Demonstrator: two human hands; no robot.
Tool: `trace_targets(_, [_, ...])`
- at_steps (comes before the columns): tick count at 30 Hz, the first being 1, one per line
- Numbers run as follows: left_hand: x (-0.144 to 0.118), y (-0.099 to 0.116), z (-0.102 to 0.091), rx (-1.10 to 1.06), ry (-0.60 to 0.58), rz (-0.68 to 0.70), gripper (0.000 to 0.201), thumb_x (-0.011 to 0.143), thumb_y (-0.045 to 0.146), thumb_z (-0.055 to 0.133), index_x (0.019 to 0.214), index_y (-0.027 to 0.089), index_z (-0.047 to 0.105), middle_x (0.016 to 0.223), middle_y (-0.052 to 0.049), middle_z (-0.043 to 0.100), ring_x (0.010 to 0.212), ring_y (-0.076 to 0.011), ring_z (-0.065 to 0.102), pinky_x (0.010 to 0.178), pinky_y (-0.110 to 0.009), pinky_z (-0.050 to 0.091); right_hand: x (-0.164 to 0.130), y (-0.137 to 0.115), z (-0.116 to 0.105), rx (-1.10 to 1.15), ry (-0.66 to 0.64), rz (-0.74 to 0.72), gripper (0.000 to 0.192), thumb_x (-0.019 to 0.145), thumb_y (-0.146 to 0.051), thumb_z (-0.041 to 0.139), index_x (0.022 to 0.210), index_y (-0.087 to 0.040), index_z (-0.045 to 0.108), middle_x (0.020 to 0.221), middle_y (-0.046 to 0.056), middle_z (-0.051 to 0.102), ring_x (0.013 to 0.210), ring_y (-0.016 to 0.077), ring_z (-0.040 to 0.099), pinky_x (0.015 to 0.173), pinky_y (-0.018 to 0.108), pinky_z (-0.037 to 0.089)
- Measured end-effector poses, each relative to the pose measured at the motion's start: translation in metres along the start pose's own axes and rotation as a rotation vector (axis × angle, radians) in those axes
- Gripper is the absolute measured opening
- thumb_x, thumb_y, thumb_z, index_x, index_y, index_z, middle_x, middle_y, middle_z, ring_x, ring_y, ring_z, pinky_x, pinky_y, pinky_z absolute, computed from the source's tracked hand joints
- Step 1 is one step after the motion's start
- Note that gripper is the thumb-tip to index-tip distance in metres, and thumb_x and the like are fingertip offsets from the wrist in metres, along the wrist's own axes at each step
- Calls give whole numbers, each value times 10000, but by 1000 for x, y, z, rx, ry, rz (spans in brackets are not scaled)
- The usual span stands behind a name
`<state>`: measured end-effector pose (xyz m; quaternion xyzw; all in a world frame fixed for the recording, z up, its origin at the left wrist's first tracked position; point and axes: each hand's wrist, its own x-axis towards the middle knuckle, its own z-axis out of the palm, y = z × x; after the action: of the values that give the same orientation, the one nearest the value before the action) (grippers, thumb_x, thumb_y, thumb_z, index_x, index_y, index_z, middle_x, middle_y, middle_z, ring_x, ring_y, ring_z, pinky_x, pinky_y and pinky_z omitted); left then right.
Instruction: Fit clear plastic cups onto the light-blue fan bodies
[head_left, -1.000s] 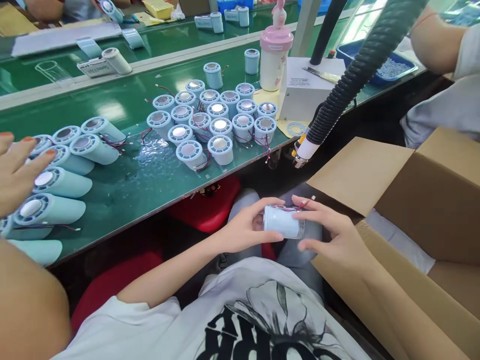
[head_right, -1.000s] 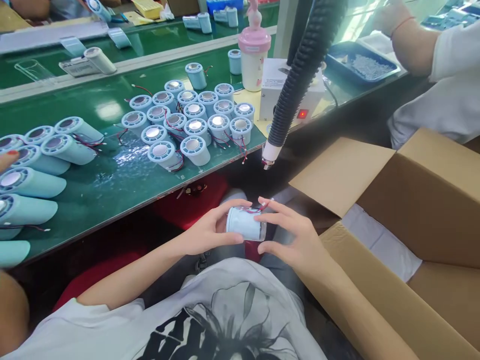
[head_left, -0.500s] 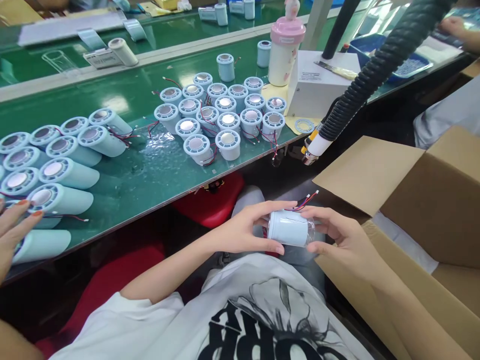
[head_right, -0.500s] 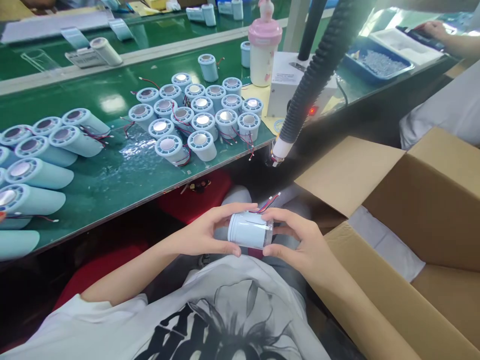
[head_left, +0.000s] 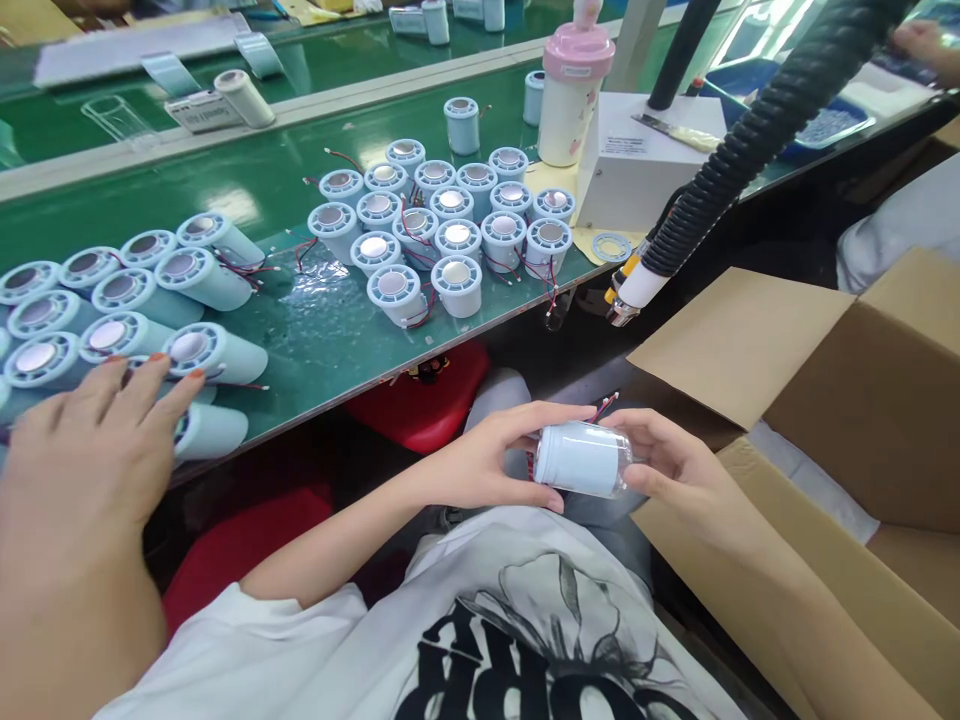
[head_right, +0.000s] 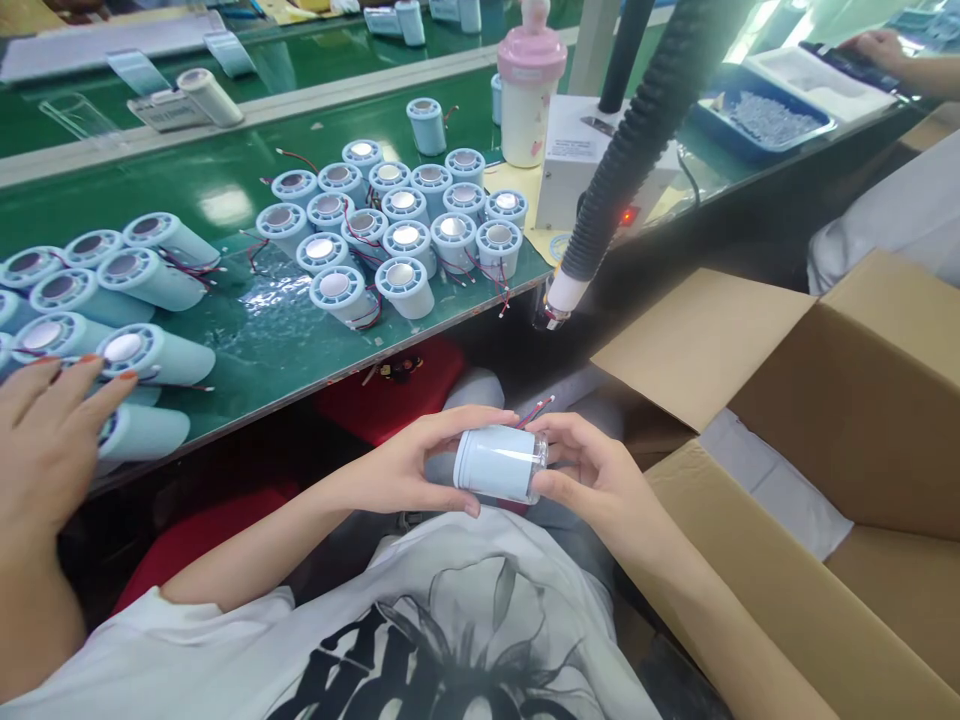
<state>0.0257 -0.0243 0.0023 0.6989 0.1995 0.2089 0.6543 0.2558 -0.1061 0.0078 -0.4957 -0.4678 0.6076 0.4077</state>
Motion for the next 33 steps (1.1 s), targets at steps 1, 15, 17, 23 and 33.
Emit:
trace_targets(1, [0,0,0,8,-2,0,761,736,290,830,1429,290,517,1472,-109,531,1328,-292,526,1025,-377,517,0,0,0,0,5,6,312,858,-419,734,1113,-266,641,1037,45,696,891,189,660,719,258,599])
trace_targets(15, [-3,10,3,-62,11,2,764,733,219,833,1425,281,515,1431,-104,557,1269,-261,579,1009,-343,538,-11,-5,2,-115,9,-168,348,863,-382,751,1189,-318,645,1129,31,648,987,193,643,822,281,593])
trace_targets(17, [-2,12,3,-62,18,4,722,744,213,823,1403,262,535,1406,-108,571,1255,-257,586,999,-334,542,-14,-3,0,-145,41,-184,357,863,-382,752,1196,-322,639,1155,30,651,995,194,648,827,281,592])
trace_targets(23, [-7,14,-18,-1,153,-34,552,783,201,781,1292,250,572,1334,-89,598,1134,-221,629,952,-293,542,-32,-4,-14,-344,323,-256,358,880,-381,725,1214,-313,616,1223,44,656,1028,233,669,805,313,587])
trace_targets(33, [5,27,-69,113,422,-110,414,761,404,771,1113,256,613,1038,-45,641,807,-172,619,626,-222,535,-108,11,-43,-582,619,-164,365,894,-496,651,1229,-356,607,1194,56,674,1040,295,675,814,396,607])
